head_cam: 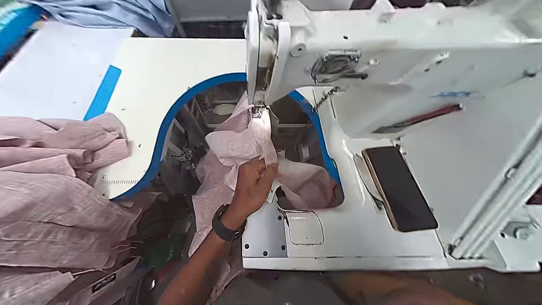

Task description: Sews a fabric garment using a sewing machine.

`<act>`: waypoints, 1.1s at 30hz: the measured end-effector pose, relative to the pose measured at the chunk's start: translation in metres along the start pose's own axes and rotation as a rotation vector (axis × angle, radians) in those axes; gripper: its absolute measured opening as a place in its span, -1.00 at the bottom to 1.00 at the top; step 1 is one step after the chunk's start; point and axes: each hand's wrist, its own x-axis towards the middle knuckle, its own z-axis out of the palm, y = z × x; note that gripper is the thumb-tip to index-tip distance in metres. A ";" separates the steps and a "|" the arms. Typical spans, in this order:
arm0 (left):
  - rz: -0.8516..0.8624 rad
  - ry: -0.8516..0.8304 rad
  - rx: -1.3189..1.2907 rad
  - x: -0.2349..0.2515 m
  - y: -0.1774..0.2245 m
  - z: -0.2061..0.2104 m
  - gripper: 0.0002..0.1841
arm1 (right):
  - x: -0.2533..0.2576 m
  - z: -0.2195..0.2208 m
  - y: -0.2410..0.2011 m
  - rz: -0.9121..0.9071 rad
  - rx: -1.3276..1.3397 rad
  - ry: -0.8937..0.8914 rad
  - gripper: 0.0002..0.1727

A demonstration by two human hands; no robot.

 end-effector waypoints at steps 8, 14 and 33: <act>0.088 0.127 0.163 -0.003 0.040 -0.047 -0.66 | 0.229 0.113 -0.066 -0.575 -0.409 0.491 -0.84; -0.358 0.357 0.373 -0.021 -0.052 -0.179 -0.52 | 0.219 0.010 -0.112 -0.264 -0.305 0.863 -0.86; -0.186 0.027 0.468 0.035 -0.007 -0.028 -0.69 | 0.260 0.015 -0.090 0.013 -1.019 0.386 -0.46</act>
